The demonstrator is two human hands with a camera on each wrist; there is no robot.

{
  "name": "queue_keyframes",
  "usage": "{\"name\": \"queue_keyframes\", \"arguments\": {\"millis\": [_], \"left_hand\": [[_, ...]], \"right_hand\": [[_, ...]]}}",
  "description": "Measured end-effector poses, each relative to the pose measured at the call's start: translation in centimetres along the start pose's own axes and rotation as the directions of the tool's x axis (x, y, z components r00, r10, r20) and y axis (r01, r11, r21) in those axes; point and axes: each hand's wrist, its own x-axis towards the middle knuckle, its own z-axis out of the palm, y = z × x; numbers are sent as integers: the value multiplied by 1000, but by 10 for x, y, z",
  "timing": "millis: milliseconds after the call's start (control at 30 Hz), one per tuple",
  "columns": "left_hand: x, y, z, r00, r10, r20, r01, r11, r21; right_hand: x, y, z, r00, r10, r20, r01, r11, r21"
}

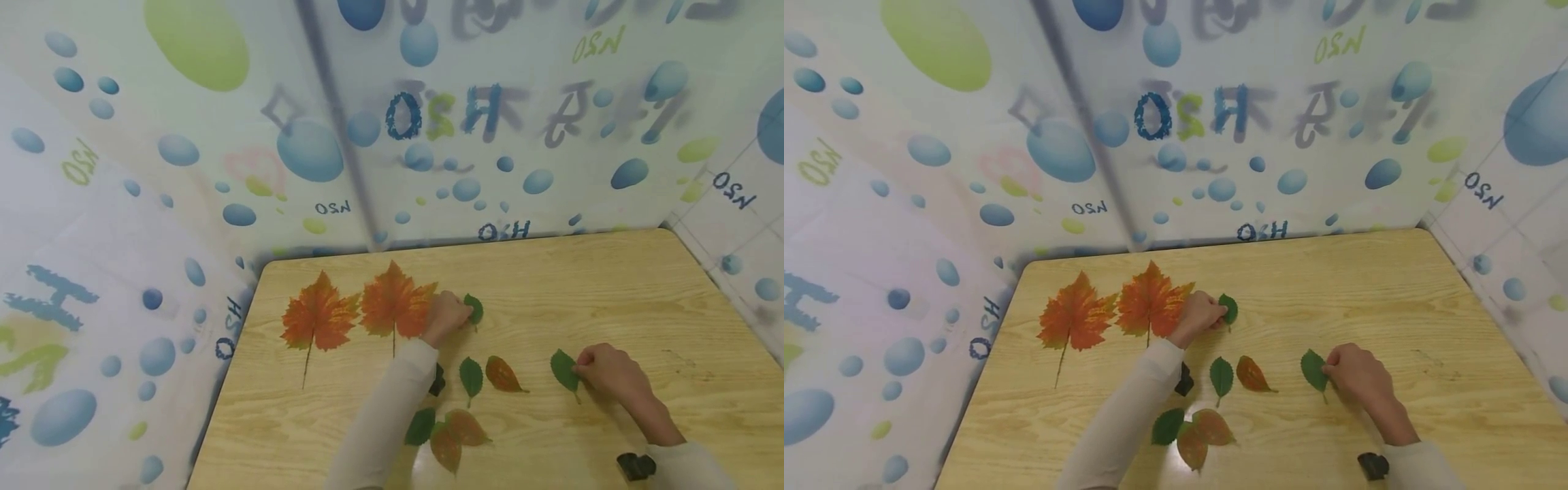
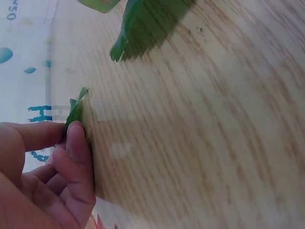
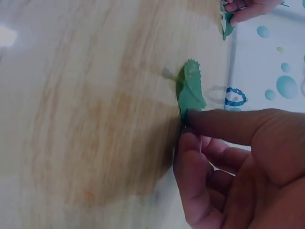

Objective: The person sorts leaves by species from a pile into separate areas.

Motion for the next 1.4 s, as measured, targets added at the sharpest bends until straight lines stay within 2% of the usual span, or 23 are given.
{"name": "queue_keyframes", "arguments": {"millis": [167,300,567,800,900,1100,1400], "left_hand": [[1,-2,0,1000,-1,-3,1,1000,-6],[3,-4,2,1000,-7,-1,7,1000,1],[6,-9,2,1000,-7,0,7,1000,-7],[8,-10,3,1000,-19,16,19,1000,-5],[7,-9,3,1000,-20,15,20,1000,-2],[6,-8,3,1000,-24,14,23,1000,10],[6,-7,2,1000,-14,12,14,1000,-2]], "right_hand": [[1,-2,0,1000,-31,-4,31,999,32],[8,-6,-3,996,-75,-41,80,988,136],[42,-29,-6,992,-105,-73,123,937,326],[77,-51,1,998,-40,-56,63,865,499],[88,-59,3,998,-12,-57,41,848,529],[103,-71,5,998,42,-55,-6,842,540],[112,-75,9,999,42,-28,-20,839,544]]}}
